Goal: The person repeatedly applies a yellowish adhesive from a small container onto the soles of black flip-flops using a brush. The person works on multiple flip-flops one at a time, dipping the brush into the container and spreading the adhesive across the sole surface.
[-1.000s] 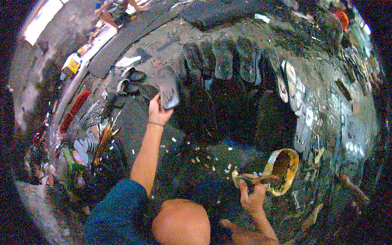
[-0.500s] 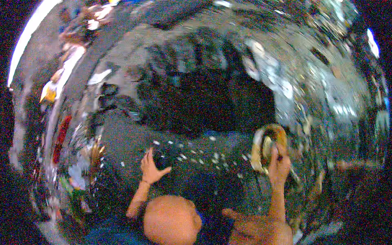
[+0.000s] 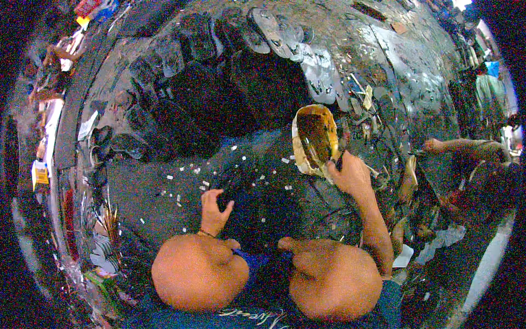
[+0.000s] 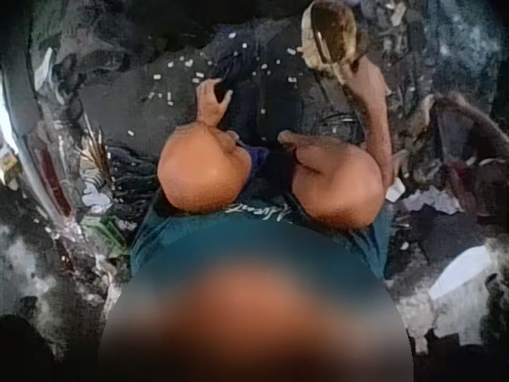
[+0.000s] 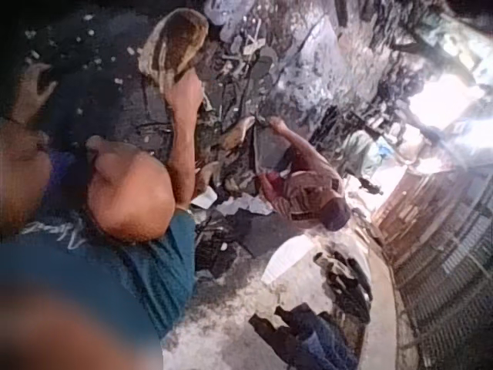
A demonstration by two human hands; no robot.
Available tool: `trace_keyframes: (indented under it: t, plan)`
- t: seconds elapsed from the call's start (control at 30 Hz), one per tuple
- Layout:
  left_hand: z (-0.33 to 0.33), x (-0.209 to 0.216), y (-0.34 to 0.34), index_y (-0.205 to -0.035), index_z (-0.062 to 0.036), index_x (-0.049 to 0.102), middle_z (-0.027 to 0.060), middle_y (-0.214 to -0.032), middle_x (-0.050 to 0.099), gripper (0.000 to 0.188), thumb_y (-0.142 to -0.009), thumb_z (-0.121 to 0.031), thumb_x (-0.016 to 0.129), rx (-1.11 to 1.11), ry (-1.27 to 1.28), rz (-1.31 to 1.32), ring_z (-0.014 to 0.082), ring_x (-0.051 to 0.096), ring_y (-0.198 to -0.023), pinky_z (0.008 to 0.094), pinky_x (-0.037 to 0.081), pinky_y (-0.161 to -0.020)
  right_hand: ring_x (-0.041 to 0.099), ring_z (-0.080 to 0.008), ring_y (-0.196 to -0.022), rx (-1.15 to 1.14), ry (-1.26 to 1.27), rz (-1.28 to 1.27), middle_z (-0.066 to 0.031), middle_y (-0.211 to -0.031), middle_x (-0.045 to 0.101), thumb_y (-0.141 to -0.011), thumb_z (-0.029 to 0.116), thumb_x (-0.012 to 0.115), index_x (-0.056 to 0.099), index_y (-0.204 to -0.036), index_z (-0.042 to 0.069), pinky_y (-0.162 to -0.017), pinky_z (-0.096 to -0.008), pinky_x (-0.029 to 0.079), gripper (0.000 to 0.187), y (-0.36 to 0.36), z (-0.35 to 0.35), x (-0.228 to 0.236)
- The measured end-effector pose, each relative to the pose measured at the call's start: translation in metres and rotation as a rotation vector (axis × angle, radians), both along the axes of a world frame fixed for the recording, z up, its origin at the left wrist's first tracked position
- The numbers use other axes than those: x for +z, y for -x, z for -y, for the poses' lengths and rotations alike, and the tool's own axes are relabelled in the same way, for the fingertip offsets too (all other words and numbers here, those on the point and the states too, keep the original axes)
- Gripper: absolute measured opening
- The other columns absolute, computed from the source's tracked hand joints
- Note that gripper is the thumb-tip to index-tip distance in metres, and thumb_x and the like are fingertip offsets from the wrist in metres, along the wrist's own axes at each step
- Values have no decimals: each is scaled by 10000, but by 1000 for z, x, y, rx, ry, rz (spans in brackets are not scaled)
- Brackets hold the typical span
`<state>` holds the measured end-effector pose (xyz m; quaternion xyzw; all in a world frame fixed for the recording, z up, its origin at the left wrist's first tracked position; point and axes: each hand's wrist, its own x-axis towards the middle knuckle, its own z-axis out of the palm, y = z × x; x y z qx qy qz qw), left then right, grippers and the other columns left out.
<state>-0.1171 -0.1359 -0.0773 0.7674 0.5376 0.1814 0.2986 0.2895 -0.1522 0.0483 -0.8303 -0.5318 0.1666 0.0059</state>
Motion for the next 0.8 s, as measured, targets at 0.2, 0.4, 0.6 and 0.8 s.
trace_keyframes:
  t: [0.2, 0.4, 0.6, 0.8]
  plan:
    - [-64, -11, -43, -1475, -158, 461, 178, -1594, 285, 712, -868, -471, 661, -346, -146, -154, 384, 222, -1481, 529, 184, -1182, 689, -357, -832, 112, 283, -292, -205, -905, 688, -903, 346, 672, 669, -998, 19, -730, -440, 534, 340, 14, 30, -7]
    - [-121, -2, -89, -1493, -64, 418, 154, -1552, 387, 665, -989, -492, 485, -213, 277, 135, 331, 389, -1403, 441, 290, -1159, 622, -141, -961, -217, -462, -1245, -26, -1031, 685, -952, 189, 672, 654, -1115, 24, -903, -319, 489, 232, 46, -25, 36]
    - [-154, 66, -112, -1249, -11, 615, 116, -1164, 682, 429, -1054, -298, 365, 115, 1208, 1502, 240, 671, -1032, 378, 532, -948, 679, -294, -910, 249, -875, -837, -112, -970, 706, -827, 109, 753, 684, -1096, 71, -814, -410, 532, 281, 103, -117, 57]
    - [-129, 84, -118, -1262, 0, 594, 141, -1183, 677, 494, -1020, -378, 390, 215, 920, 1220, 261, 664, -1057, 420, 529, -970, 688, -343, -931, 368, -940, -639, -130, -984, 726, -847, 58, 655, 701, -1069, 83, -811, -422, 533, 229, 106, -127, 39]
